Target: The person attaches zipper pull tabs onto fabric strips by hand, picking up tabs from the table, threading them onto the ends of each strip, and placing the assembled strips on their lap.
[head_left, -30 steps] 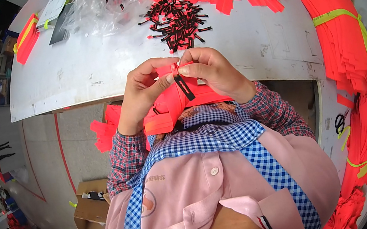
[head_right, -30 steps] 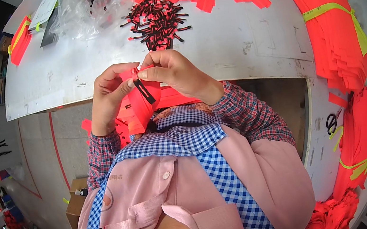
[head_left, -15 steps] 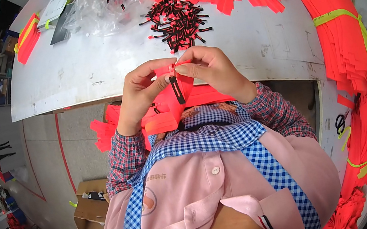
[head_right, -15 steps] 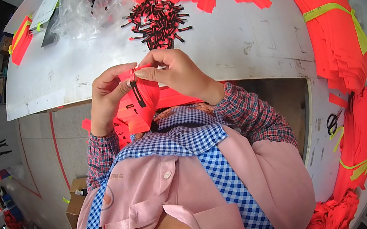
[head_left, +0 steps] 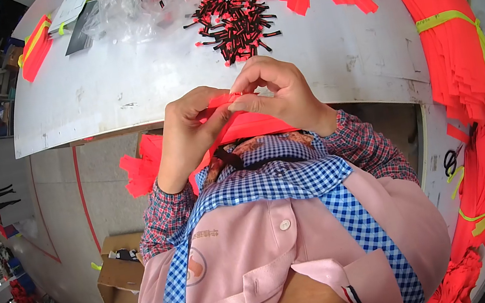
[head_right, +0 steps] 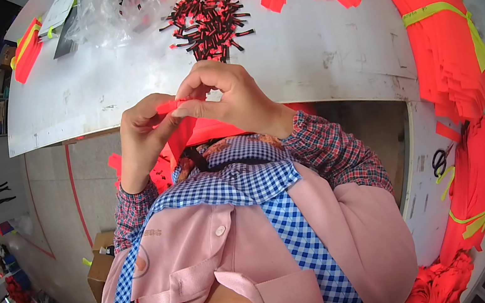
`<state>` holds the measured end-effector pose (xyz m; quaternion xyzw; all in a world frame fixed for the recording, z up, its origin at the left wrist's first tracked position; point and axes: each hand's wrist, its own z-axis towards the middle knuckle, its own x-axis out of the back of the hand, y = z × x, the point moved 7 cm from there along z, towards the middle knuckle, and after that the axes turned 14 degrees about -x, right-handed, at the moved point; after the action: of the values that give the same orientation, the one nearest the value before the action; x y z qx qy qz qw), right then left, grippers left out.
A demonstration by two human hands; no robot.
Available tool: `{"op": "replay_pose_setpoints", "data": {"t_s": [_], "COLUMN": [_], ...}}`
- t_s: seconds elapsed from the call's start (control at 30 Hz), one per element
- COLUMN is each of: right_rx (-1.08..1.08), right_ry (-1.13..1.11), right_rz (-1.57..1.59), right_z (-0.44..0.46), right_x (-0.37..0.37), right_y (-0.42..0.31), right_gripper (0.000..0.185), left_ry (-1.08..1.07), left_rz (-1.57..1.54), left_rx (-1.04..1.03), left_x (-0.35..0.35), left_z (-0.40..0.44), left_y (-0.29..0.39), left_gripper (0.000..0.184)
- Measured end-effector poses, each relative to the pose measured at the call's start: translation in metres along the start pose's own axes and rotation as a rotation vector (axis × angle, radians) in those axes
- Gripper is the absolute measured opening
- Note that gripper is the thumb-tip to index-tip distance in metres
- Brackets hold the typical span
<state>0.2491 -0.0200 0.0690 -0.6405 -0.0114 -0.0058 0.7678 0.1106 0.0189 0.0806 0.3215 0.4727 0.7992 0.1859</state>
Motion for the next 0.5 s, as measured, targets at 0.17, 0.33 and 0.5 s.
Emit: {"op": "replay_pose_setpoints", "data": {"t_s": [0.17,0.33,0.5], "right_rx": [0.14,0.218,0.23], "right_ry": [0.04,0.092,0.096], "right_rz": [-0.242,-0.282,-0.253], "right_z": [-0.007,-0.014,-0.016], "right_x": [-0.002,-0.004,-0.004], "right_y": [-0.02,-0.021,-0.017], "right_gripper": [0.017,0.017,0.018], "left_ry": [-0.009,0.014,0.018], "left_rz": [-0.015,-0.113,-0.185], "left_rx": [-0.05,-0.081,-0.072], "left_x": [0.001,-0.002,-0.005], "left_z": [0.0,0.0,-0.001], "left_y": [-0.001,-0.003,-0.008], "left_gripper": [0.017,0.019,0.019]}}
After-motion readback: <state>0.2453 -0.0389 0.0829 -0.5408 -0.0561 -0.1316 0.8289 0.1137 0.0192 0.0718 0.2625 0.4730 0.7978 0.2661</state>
